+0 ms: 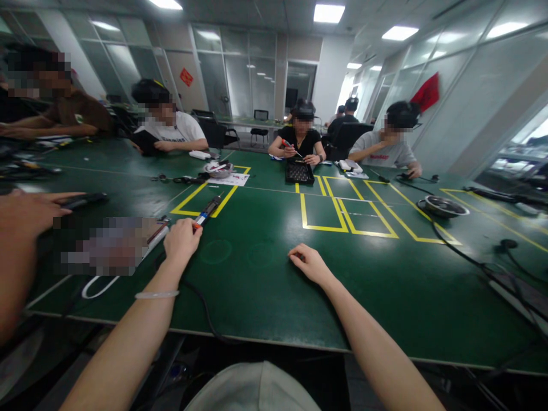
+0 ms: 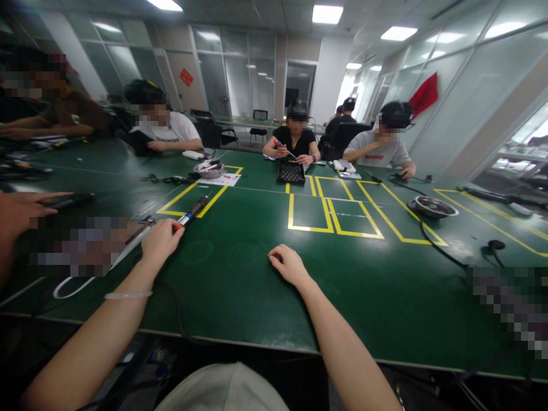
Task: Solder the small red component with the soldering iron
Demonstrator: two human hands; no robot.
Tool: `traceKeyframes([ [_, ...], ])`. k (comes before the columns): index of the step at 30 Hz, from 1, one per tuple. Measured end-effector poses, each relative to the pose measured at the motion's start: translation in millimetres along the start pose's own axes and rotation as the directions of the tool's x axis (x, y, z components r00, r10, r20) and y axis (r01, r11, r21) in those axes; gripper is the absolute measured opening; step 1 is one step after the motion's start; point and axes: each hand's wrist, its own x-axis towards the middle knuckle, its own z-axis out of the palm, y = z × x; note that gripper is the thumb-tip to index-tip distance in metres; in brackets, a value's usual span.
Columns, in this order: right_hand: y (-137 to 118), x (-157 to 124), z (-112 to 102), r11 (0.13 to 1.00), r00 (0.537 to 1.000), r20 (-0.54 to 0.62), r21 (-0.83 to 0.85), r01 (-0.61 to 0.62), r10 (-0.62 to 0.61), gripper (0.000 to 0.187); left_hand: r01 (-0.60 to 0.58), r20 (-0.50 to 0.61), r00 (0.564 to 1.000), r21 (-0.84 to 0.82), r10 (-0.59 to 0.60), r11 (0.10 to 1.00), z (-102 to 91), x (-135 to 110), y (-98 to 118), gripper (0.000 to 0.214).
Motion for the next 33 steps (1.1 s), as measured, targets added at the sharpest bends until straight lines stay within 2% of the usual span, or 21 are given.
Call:
traceKeyframes([
  [2,0.8,0.1,0.6,1.000,1.000,-0.001,0.000,0.002,-0.002,0.014,-0.015,-0.044,0.999,-0.079,0.011,0.997,-0.6,-1.4,6.2,0.035],
  [4,2.1,0.2,0.9,1.000,1.000,-0.004,0.000,0.003,-0.003,0.014,-0.043,-0.016,0.999,-0.200,0.041,0.979,-1.7,-4.0,18.0,0.034],
  [7,4.6,0.5,0.9,1.000,1.000,-0.010,0.015,-0.001,0.001,0.015,-0.173,0.073,0.972,-0.431,0.225,0.886,-4.3,-11.0,46.8,0.033],
  [9,6.4,0.8,1.0,0.999,1.000,-0.019,0.040,-0.004,0.005,0.015,-0.252,0.118,0.916,-0.575,0.384,0.778,-7.0,-18.7,72.8,0.036],
  [13,9.0,2.1,1.4,0.982,0.998,-0.030,0.180,-0.052,0.058,0.017,-0.285,0.189,0.762,-0.761,0.620,0.583,-13.6,-41.9,131.7,0.043],
  [16,10.0,4.4,1.3,0.923,0.991,0.007,0.362,-0.129,0.136,0.026,-0.387,0.137,0.656,-0.783,0.742,0.487,-16.1,-60.9,167.6,0.039],
  [19,11.2,6.8,1.9,0.864,0.986,0.016,0.480,-0.151,0.164,0.038,-0.438,0.074,0.582,-0.810,0.810,0.389,-14.8,-74.7,185.5,0.034],
  [22,12.0,8.1,4.2,0.831,0.983,0.025,0.530,-0.169,0.184,0.040,-0.422,0.069,0.578,-0.827,0.813,0.371,-11.6,-81.9,187.5,0.031],
  [26,10.6,7.6,6.5,0.813,0.981,0.050,0.553,-0.184,0.188,0.031,-0.423,0.074,0.612,-0.811,0.788,0.404,-6.9,-84.3,181.2,0.028],
  [33,9.5,5.9,8.2,0.778,0.991,0.043,0.616,-0.124,0.124,0.024,-0.284,0.066,0.673,-0.896,0.737,0.340,0.8,-79.0,173.2,0.021],
])
